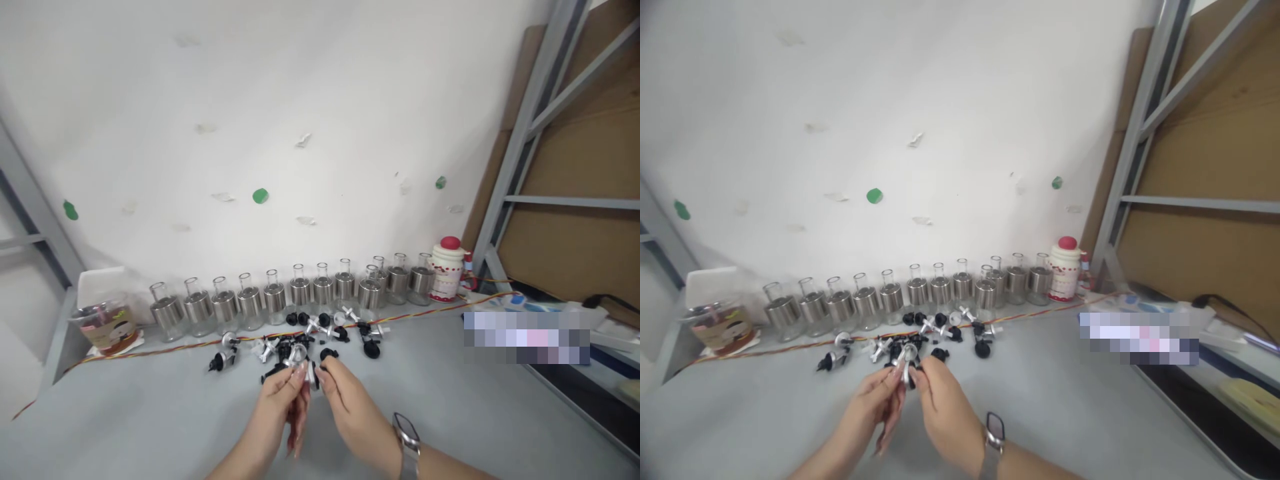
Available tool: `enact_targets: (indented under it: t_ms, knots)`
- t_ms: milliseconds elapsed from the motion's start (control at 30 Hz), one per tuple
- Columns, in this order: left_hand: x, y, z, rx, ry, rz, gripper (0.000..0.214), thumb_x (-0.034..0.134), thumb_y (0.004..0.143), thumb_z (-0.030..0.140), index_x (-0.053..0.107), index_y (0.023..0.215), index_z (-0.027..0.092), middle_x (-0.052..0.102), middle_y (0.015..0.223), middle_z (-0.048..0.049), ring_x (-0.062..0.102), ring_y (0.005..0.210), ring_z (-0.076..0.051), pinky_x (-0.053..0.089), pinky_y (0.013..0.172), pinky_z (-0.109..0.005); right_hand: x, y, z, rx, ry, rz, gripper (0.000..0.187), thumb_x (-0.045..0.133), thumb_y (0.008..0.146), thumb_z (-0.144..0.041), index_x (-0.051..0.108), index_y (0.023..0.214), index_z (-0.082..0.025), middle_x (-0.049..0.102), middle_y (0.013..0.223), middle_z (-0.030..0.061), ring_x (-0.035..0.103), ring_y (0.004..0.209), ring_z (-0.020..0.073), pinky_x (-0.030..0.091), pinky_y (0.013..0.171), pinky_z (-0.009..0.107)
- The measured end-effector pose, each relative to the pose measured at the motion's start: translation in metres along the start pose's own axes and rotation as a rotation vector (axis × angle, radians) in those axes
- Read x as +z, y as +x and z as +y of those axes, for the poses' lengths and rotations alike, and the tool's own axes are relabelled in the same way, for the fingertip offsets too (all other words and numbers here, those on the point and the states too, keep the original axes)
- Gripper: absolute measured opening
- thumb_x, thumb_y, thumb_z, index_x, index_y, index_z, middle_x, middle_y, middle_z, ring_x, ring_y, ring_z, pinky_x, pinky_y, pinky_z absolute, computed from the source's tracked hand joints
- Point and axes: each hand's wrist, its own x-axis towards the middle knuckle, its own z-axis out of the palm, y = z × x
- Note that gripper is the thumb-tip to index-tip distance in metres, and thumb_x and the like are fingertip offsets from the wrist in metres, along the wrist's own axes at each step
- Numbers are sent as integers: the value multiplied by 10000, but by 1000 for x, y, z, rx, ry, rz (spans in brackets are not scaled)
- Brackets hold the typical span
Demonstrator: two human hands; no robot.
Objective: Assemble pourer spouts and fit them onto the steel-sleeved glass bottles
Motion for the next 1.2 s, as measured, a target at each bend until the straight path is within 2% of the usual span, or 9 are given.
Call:
enact_targets:
  t_ms: [167,300,400,600,833,933,1033,1133,1200]
  knots:
    - [1,1,-5,132,120,62,389,481,710,544,440,596,174,409,312,82,370,226,-56,280,259,-140,0,1,-5,132,188,-13,259,277,885,-353,397,715,-199,454,658,-26,419,620,117,348,588,226]
    - [3,-2,-8,200,217,91,362,422,757,524,420,621,189,380,320,92,334,254,-58,275,301,-152,2,-5,-6,142,266,-5,275,318,867,-394,428,718,-191,447,650,-29,399,607,107,340,578,221]
    - [3,-5,-7,225,324,129,345,387,786,499,421,622,197,341,337,97,306,285,-68,276,327,-162,7,-5,-4,235,391,-5,331,327,841,-475,435,711,-190,393,568,-50,357,515,89,327,502,212]
    - [-6,-8,-4,347,682,131,255,402,817,365,462,621,212,416,416,52,394,388,-112,297,430,-195,12,3,-1,623,853,-189,468,392,682,-674,336,590,-218,238,368,-121,179,303,49,213,311,181]
    - [-15,-6,-13,639,1092,90,180,415,754,109,543,682,214,578,603,-33,494,539,-159,301,524,-231,-2,4,0,817,1068,-333,465,296,816,-533,289,491,-200,204,315,-112,105,293,41,157,324,165]
    - [-11,-6,-12,589,1004,100,150,451,749,154,537,640,211,568,579,-23,501,534,-155,319,521,-227,-7,8,1,858,1151,-473,462,245,842,-469,286,469,-198,199,301,-104,101,285,47,137,320,165]
    - [-3,-4,-7,345,613,151,243,396,814,353,485,644,204,438,411,43,429,381,-119,327,419,-204,-10,13,-4,777,1166,-540,507,201,825,-543,255,451,-204,235,290,-92,127,267,51,170,314,175]
    - [3,-2,0,182,261,146,353,376,792,489,417,592,201,365,351,81,352,275,-86,308,316,-187,-11,17,-7,570,835,-372,570,193,781,-635,327,439,-198,314,314,-71,230,269,57,227,329,195]
    - [2,-2,4,171,198,180,369,421,765,505,425,572,190,384,361,75,368,275,-78,310,293,-176,-16,22,-1,431,559,-199,571,214,783,-626,393,466,-186,357,362,-56,328,322,71,263,364,202]
